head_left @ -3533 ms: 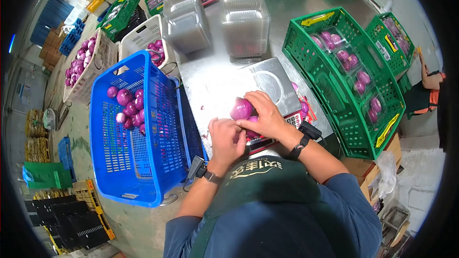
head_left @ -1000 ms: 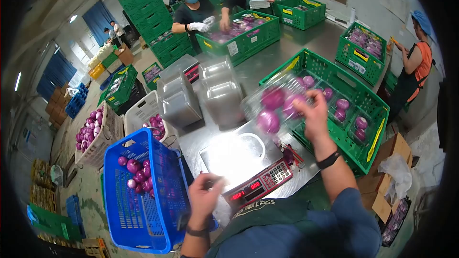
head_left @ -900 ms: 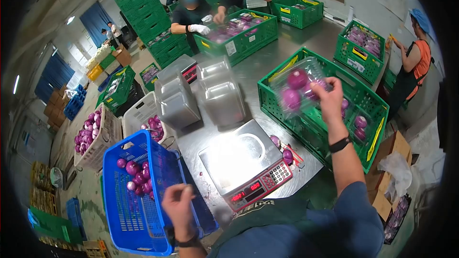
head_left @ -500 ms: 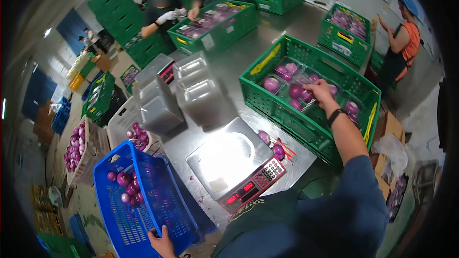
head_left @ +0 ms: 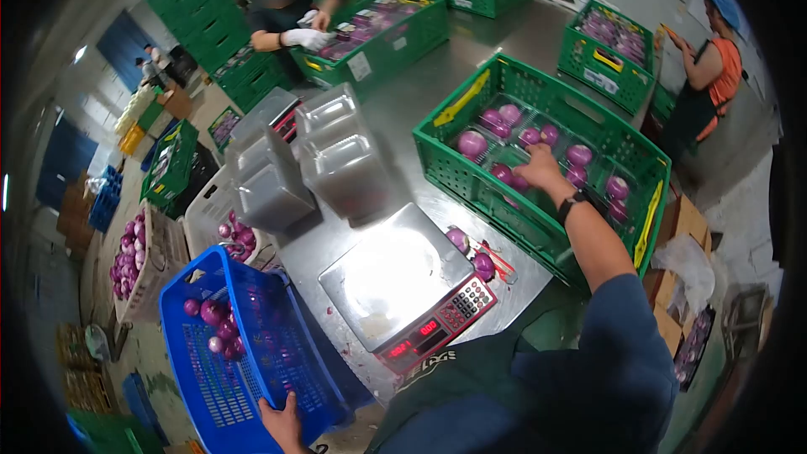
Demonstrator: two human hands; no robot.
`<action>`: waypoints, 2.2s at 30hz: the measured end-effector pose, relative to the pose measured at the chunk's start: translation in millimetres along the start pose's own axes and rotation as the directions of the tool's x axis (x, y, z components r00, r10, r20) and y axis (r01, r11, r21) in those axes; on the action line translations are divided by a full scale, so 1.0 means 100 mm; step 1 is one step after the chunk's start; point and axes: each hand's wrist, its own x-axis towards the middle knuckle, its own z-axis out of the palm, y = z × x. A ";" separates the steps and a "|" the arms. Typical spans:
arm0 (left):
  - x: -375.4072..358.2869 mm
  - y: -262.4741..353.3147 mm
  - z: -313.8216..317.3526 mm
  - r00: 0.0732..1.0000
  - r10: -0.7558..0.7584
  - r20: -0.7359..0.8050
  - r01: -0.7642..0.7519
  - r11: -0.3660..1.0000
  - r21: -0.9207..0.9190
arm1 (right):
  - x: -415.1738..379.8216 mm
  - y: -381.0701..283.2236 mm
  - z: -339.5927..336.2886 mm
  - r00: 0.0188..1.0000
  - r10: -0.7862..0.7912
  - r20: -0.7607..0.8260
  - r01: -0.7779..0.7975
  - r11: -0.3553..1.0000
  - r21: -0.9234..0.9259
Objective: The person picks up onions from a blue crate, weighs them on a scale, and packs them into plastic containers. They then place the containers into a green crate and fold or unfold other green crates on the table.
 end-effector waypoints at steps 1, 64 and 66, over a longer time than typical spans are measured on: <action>-0.02 0.11 -0.02 1.000 -0.023 0.020 0.024 0.998 -0.052 | -0.03 -0.14 -0.08 0.993 -0.090 -0.079 0.097 0.992 0.083; 0.01 0.30 -0.07 0.997 -0.072 0.038 0.071 0.997 0.029 | -2.66 -2.01 0.26 0.228 -0.891 0.392 0.811 0.397 0.430; 0.02 0.29 -0.05 0.998 -0.057 0.035 0.056 0.998 0.017 | -2.69 -2.01 0.06 0.210 -0.879 0.428 0.798 0.407 0.445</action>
